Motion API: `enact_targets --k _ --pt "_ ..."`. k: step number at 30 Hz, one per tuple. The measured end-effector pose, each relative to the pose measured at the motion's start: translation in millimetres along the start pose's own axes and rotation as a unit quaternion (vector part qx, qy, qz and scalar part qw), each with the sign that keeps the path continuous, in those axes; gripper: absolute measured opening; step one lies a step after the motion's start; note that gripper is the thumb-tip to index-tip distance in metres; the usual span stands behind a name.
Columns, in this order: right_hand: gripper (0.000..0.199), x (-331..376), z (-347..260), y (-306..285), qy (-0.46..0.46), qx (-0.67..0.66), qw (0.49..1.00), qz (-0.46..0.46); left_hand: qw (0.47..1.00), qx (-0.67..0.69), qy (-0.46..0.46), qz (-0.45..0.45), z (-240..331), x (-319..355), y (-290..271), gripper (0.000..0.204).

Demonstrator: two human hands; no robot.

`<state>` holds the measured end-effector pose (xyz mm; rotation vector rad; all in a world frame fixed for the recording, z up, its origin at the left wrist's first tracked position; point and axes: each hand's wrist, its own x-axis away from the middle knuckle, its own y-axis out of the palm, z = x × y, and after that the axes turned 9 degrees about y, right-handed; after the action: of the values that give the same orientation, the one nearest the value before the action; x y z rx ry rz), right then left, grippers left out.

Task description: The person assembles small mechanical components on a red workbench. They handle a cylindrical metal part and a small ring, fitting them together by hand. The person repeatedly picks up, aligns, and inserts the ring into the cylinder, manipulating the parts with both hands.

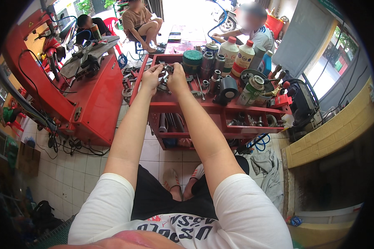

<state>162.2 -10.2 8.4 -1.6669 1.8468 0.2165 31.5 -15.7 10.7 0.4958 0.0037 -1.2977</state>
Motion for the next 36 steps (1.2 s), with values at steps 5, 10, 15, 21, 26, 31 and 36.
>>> enact_targets --k 5,10,15,21,26,31,36 --pt "0.017 -0.8 4.9 -1.1 -0.026 0.027 0.999 0.018 1.0 0.006 0.001 0.003 -1.5 -0.3 3.1 0.018" --pt "0.011 -2.7 14.6 3.9 -0.019 0.028 0.999 0.027 1.0 0.001 0.001 -0.004 -3.1 -0.6 2.2 0.017" --pt "0.018 -3.2 19.6 7.6 -0.033 0.025 0.999 0.032 1.0 -0.011 -0.015 0.0 5.9 5.6 4.8 0.017" --pt "0.019 -3.3 24.2 6.4 -0.039 0.019 0.999 0.021 0.999 -0.044 -0.002 0.0 -2.9 1.3 5.7 0.019" --pt "0.017 0.9 8.0 7.5 -0.027 0.016 0.999 0.025 1.0 -0.016 0.026 0.004 -4.1 -2.4 -1.7 0.018" --pt "0.017 -1.7 15.3 2.3 -0.021 0.024 0.999 0.038 1.0 -0.017 -0.005 -0.018 -4.3 -0.2 2.7 0.017" --pt "0.018 -3.8 14.2 2.4 -0.011 0.019 0.999 0.025 0.999 0.014 -0.028 -0.021 -8.5 -4.6 -0.5 0.016"
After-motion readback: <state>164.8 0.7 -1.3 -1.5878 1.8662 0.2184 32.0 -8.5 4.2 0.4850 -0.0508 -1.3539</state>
